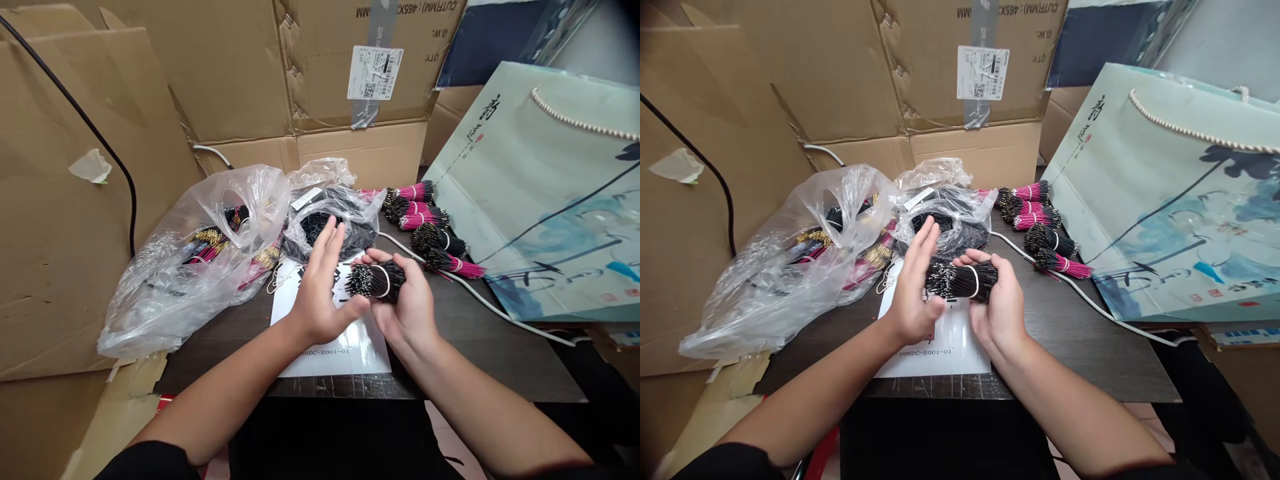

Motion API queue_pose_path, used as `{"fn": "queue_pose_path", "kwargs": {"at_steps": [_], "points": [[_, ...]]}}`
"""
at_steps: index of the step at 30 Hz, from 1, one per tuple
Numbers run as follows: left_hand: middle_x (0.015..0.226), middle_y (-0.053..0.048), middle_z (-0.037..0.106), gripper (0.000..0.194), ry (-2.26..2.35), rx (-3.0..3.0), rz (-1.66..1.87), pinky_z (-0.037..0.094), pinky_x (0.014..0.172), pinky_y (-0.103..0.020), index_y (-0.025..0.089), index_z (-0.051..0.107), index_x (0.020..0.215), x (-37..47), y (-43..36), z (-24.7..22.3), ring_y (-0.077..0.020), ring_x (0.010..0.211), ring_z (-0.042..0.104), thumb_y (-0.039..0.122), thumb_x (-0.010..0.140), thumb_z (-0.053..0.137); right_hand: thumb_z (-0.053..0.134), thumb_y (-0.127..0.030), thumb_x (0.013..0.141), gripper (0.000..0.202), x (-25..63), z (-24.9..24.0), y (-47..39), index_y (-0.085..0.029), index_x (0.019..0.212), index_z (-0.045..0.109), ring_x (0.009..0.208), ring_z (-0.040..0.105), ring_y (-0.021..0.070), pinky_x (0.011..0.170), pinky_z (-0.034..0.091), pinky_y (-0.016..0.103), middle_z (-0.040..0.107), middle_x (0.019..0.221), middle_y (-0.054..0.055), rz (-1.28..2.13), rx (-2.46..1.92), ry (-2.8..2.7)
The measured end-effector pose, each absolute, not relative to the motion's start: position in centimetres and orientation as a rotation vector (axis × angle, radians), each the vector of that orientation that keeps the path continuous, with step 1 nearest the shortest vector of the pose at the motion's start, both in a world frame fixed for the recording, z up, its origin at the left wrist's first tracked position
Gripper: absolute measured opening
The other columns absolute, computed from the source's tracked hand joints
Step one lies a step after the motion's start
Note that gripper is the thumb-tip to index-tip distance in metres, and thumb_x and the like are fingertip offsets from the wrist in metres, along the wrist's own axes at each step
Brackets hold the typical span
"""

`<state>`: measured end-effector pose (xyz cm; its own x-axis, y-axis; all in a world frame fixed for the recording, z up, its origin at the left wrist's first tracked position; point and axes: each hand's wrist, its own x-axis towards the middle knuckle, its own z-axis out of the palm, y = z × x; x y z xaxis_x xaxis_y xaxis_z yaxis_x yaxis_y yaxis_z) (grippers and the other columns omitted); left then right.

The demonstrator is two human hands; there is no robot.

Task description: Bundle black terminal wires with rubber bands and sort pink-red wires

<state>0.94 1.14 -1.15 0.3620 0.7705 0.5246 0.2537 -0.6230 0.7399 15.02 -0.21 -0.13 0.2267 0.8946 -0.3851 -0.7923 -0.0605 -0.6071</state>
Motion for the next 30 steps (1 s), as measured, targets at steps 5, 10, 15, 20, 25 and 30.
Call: {"fn": "queue_pose_path", "kwargs": {"at_steps": [5,10,15,20,25,30], "points": [[0.146,-0.012,0.059,0.071,0.621,1.239,1.165,0.05,0.108,-0.048,0.023,0.059,0.138,2.0,-0.4,1.0,-0.032,0.132,0.058,0.07,0.1,0.021,0.054,-0.037,0.095,0.03,16.3,0.5,-0.7,-0.02,0.091,0.079,0.092,0.073,0.0221,0.094,0.056,0.041,0.075,0.09,0.006,0.925,-0.904,-0.638],[0.111,-0.01,0.076,0.051,0.742,0.859,1.233,0.051,0.105,-0.045,0.018,0.074,0.104,4.2,-0.4,1.5,-0.0269,0.115,0.069,0.054,0.105,0.037,0.048,-0.033,0.1,0.034,16.1,1.1,-1.5,-0.028,0.105,0.081,0.113,0.068,0.0263,0.107,0.049,0.048,0.075,0.114,0.006,0.537,-0.919,-1.141],[0.095,-0.005,0.077,0.042,0.879,0.962,1.437,0.055,0.093,-0.035,0.02,0.078,0.091,4.1,-0.6,0.8,-0.02,0.097,0.072,0.044,0.105,0.047,0.039,-0.031,0.103,0.045,15.3,0.5,-2.1,-0.036,0.142,0.062,0.147,0.045,0.0288,0.124,0.03,0.056,0.053,0.155,-0.002,0.454,-0.847,-1.442],[0.094,-0.004,0.079,0.029,1.001,1.154,1.421,0.055,0.088,-0.033,0.021,0.081,0.091,3.1,-1.3,0.6,-0.0197,0.091,0.072,0.041,0.099,0.061,0.032,-0.053,0.105,0.054,15.2,-0.3,-2.2,-0.039,0.156,0.043,0.154,0.032,0.0319,0.124,0.031,0.059,0.042,0.163,-0.005,0.44,-0.833,-1.55],[0.089,-0.007,0.078,0.032,0.967,0.87,1.292,0.057,0.087,-0.036,0.018,0.082,0.089,2.2,-0.4,0.2,-0.0219,0.087,0.073,0.048,0.091,0.071,0.042,-0.068,0.098,0.068,15.3,-1.5,-1.5,-0.042,0.159,0.034,0.156,0.027,0.035,0.124,0.028,0.062,0.028,0.169,-0.002,0.514,-0.765,-1.636],[0.086,-0.007,0.077,0.033,0.917,0.606,1.253,0.058,0.076,-0.032,0.016,0.079,0.087,1.3,0.2,-0.2,-0.0198,0.08,0.073,0.049,0.082,0.08,0.086,-0.055,0.071,0.108,15.2,-3.6,-1.3,-0.038,0.161,0.029,0.148,0.04,0.0392,0.12,0.034,0.063,0.03,0.168,0.008,0.579,-0.807,-1.605]]}}
